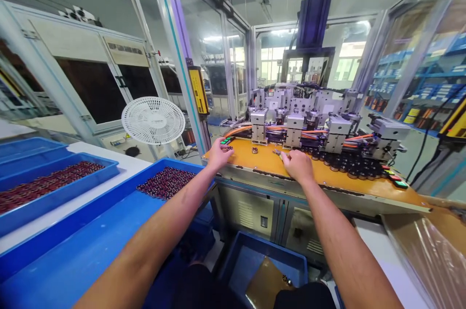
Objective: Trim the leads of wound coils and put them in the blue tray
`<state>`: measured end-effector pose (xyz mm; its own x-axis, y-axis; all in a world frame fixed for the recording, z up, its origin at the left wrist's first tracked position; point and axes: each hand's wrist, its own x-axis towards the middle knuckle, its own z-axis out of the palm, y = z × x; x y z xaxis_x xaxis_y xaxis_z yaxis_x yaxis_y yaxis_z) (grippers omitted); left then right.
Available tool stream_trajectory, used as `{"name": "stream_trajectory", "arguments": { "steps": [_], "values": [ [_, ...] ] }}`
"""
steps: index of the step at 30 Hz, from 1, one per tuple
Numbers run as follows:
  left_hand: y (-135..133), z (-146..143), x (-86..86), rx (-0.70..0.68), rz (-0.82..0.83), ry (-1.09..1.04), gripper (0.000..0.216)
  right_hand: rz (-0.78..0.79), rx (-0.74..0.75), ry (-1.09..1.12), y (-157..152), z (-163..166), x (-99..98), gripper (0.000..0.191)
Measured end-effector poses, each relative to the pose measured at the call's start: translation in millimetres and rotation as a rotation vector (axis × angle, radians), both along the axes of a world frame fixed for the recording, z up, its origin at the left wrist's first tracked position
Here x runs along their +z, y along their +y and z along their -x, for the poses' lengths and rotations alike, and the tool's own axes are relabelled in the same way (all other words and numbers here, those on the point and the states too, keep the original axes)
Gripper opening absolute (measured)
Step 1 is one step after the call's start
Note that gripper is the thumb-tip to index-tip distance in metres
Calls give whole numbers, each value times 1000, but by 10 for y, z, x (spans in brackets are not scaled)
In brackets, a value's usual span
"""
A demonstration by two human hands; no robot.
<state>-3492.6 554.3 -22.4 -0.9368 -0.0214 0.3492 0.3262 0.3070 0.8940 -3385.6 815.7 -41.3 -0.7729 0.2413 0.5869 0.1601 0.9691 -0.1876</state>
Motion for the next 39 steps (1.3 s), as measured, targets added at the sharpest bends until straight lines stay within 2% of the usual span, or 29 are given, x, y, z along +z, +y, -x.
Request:
{"name": "stream_trajectory", "arguments": {
  "steps": [4,8,10,12,14,16,17,19,21,26,30,32,36,39],
  "values": [
    [-240,-593,-69,-118,-215,49,62,22,10,71,12,-4,10,35],
    [-512,-1480,-280,-269,-333,51,65,47,59,173,-41,-57,79,30],
    [-641,-1915,-389,-329,-357,76,64,52,119,231,-200,-233,107,27],
    [-764,-2266,-481,-384,-334,196,62,50,224,276,-475,-577,114,25],
    [-866,-2510,-555,-413,-278,332,67,22,407,303,-814,-1062,104,21],
    [-932,-2656,-611,-435,-226,419,75,-81,790,354,-1136,-1575,81,24],
    [-947,-2703,-632,-450,-209,441,78,-127,901,305,-1267,-1800,62,27],
    [-942,-2767,-660,-478,-195,454,80,-152,976,216,-1447,-2132,-1,22],
    [-902,-2809,-672,-492,-205,440,80,-106,988,124,-1515,-2312,-88,16],
    [-802,-2869,-683,-507,-290,340,76,163,1026,-6,-1486,-2528,-236,19],
    [-804,-2904,-711,-538,-364,233,76,398,1088,-279,-1495,-2645,-236,15],
    [-818,-2933,-725,-567,-363,236,77,621,1048,-404,-1489,-2624,-248,6],
    [-809,-2994,-722,-607,-339,278,80,1223,846,-430,-1509,-2460,-311,24],
    [-774,-3017,-708,-649,-342,292,79,1534,842,-447,-1618,-2373,-379,29]
  ]
}}
